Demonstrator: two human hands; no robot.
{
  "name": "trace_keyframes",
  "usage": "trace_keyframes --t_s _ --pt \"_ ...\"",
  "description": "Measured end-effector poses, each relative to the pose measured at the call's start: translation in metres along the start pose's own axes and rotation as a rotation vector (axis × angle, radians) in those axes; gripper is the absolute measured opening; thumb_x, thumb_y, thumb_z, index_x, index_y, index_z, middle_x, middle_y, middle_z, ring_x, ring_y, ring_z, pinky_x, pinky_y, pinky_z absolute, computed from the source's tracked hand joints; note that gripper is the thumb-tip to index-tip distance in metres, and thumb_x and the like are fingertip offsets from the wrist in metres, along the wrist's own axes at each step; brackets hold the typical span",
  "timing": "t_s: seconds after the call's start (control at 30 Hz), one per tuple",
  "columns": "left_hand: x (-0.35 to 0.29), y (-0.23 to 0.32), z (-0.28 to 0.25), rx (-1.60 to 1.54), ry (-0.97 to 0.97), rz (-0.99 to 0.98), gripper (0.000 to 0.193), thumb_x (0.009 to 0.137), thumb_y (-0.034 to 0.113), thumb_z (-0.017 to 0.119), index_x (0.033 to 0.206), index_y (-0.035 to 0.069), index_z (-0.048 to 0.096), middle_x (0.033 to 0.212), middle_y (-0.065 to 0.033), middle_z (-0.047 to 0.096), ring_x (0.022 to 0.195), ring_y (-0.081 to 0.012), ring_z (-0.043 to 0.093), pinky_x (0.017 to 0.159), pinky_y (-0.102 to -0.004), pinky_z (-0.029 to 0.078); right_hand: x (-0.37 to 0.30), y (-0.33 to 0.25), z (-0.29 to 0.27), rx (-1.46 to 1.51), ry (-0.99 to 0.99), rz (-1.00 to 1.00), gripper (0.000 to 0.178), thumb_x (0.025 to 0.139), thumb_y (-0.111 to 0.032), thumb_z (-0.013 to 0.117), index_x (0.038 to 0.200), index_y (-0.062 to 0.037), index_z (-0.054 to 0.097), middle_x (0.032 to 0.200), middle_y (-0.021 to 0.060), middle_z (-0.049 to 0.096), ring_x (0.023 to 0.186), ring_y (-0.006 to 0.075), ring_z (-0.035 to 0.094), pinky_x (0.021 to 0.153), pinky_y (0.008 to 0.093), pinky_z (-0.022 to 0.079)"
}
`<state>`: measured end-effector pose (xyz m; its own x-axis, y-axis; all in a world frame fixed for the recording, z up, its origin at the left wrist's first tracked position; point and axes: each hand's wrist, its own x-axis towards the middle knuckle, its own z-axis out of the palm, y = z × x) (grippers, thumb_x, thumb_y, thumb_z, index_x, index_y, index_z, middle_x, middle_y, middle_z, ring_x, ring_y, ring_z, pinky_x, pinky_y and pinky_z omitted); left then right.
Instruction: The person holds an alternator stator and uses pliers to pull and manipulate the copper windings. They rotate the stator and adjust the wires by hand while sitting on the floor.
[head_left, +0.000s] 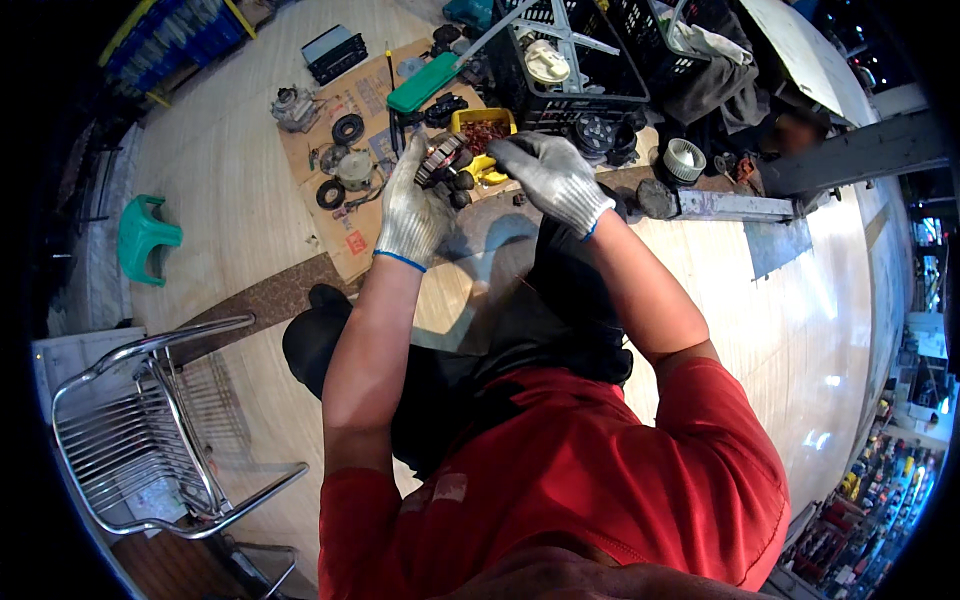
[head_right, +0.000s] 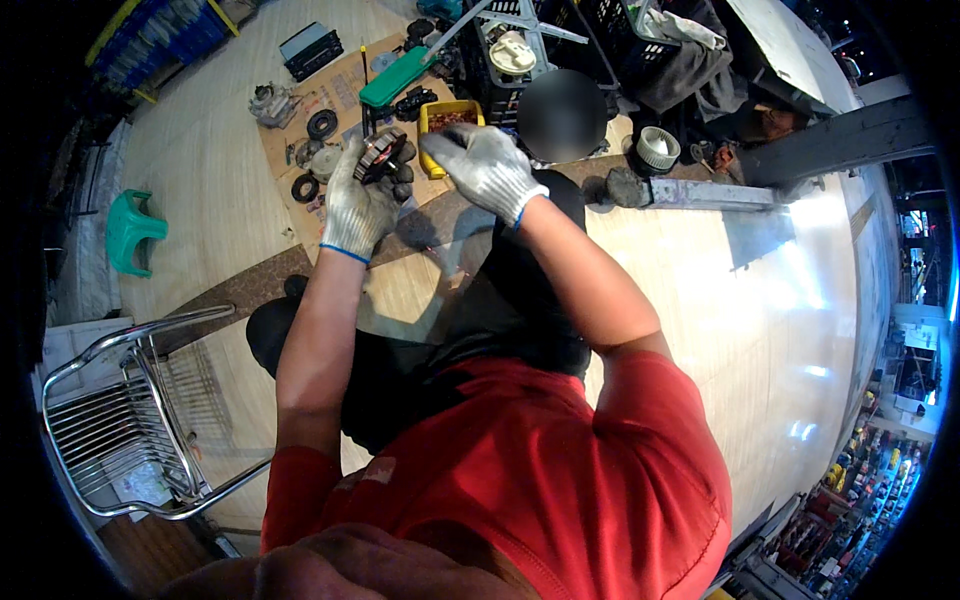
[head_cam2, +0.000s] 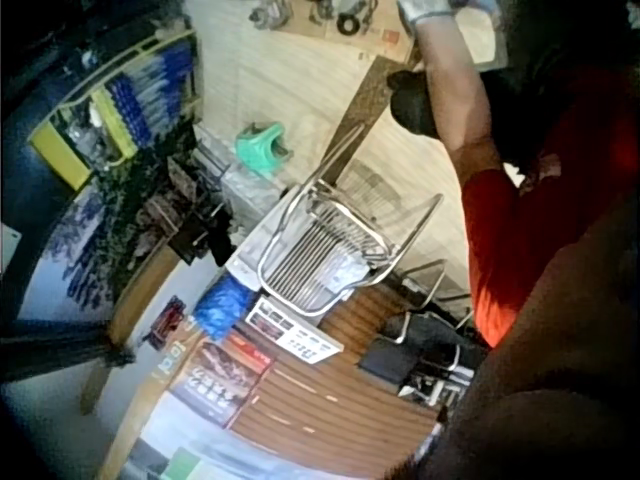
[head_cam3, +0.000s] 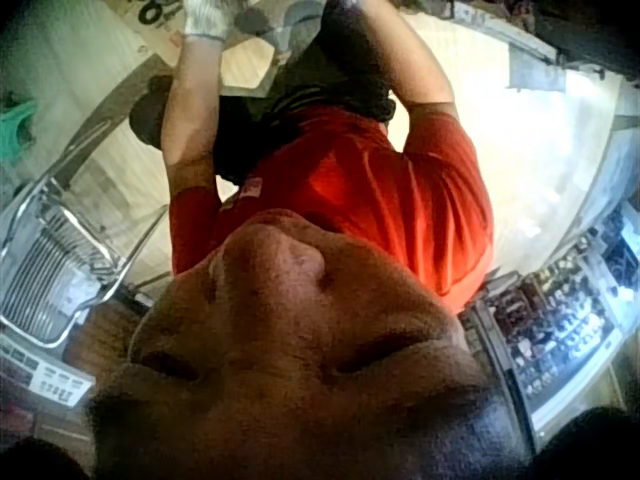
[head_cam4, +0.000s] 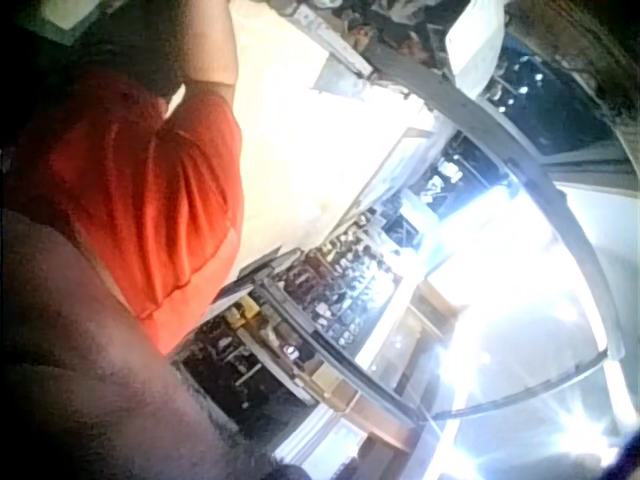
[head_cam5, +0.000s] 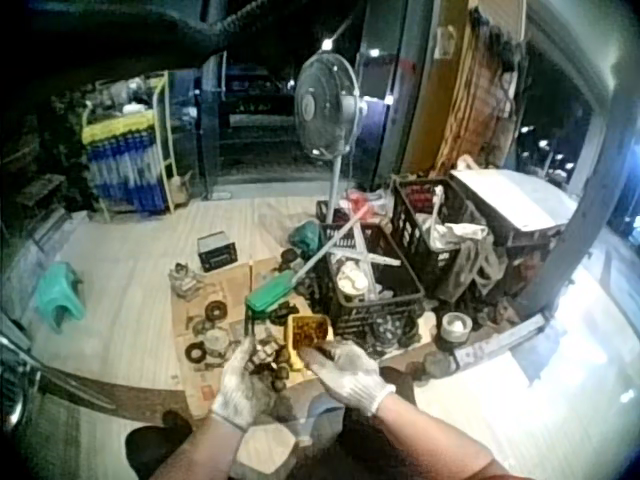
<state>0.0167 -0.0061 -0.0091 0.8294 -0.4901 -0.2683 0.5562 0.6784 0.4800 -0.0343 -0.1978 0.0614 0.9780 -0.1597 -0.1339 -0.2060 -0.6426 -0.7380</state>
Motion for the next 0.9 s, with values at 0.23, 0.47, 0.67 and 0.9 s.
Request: trace_keyframes --t_s 0.23,0.47,0.67,0.9 --pt "-0.010 -0.007 0.043 -0.163 0.327 0.020 0.040 0.100 0.040 0.058 0.115 0.004 0.064 0.100 -0.0135 0.072 0.074 -0.0237 0.067 0.059 -0.0380 0.054 -0.018 -0.027 0.005 -0.087 -0.150 -0.153 0.053 0.088 -0.059 0.060 0.104 -0.0116 0.075 0.096 0.0206 0.071 0.092 0.0375 0.069 0.079 0.0436 0.054" --pt "-0.008 0.003 0.001 0.037 -0.151 0.043 0.038 0.101 0.028 0.058 0.124 -0.002 0.060 0.110 -0.0169 0.070 0.089 -0.0259 0.071 0.068 -0.0391 0.061 -0.012 -0.006 0.001 -0.090 -0.089 -0.292 0.038 0.091 -0.042 0.060 0.106 -0.0095 0.073 0.095 0.0192 0.071 0.092 0.0366 0.069 0.078 0.0447 0.054" --pt "-0.017 0.004 0.014 0.163 -0.141 0.124 0.039 0.101 0.023 0.056 0.131 -0.003 0.057 0.115 -0.0191 0.069 0.088 -0.0252 0.071 0.064 -0.0342 0.060 -0.018 0.008 -0.015 -0.066 -0.031 -0.439 0.030 0.093 -0.029 0.063 0.104 -0.0038 0.073 0.094 0.0180 0.072 0.084 0.0343 0.071 0.073 0.0389 0.056" --pt "-0.017 -0.002 0.022 -0.055 -0.051 -0.036 0.048 0.104 0.038 0.050 0.126 -0.003 0.059 0.104 -0.0186 0.070 0.074 -0.0253 0.069 0.056 -0.0340 0.057 -0.030 0.000 -0.012 -0.033 0.041 -0.512 0.028 0.092 -0.027 0.065 0.104 -0.0035 0.074 0.096 0.0168 0.072 0.086 0.0310 0.072 0.073 0.0368 0.056"
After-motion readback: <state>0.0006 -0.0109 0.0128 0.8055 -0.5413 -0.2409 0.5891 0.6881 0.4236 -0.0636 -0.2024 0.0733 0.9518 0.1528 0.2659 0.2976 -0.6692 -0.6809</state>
